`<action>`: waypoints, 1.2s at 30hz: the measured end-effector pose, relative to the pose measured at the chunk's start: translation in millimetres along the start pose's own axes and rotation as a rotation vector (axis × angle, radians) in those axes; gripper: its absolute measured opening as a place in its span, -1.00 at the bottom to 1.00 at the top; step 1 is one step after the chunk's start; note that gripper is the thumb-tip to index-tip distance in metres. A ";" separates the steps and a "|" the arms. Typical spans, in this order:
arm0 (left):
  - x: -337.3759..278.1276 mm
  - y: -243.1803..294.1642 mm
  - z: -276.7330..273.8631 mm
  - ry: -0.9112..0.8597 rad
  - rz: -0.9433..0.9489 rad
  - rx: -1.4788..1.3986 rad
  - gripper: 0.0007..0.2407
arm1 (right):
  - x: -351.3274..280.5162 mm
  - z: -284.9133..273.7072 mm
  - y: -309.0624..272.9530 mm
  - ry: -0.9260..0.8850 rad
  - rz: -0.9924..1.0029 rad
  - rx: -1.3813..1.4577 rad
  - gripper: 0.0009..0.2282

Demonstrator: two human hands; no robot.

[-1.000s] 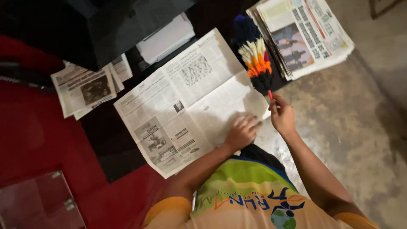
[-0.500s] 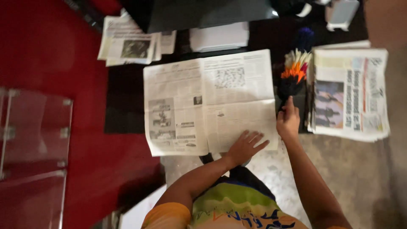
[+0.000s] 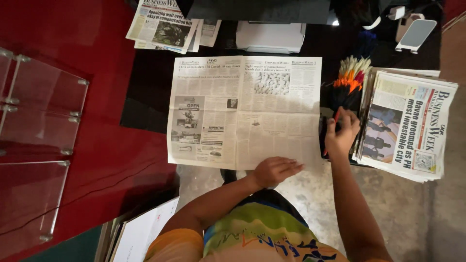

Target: Cleaning and organizing newspapers on a desk using a duster.

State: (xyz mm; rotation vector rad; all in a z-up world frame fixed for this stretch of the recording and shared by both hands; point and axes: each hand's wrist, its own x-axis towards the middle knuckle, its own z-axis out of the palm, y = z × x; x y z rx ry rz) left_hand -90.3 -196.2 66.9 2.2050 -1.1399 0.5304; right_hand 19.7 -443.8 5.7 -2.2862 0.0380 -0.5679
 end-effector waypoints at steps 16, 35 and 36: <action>6.6 -0.4 -25.4 -0.032 -0.081 -0.141 -0.68 | -60.1 10.1 -0.8 -0.295 0.412 0.412 -0.56; 11.0 -41.8 -16.2 0.170 -0.897 -0.428 -0.84 | -71.4 41.7 16.1 -0.355 0.776 0.946 -0.71; 13.8 -42.9 -20.2 0.197 -0.913 -0.473 -0.84 | -74.8 47.7 26.7 -0.351 0.788 0.987 -0.72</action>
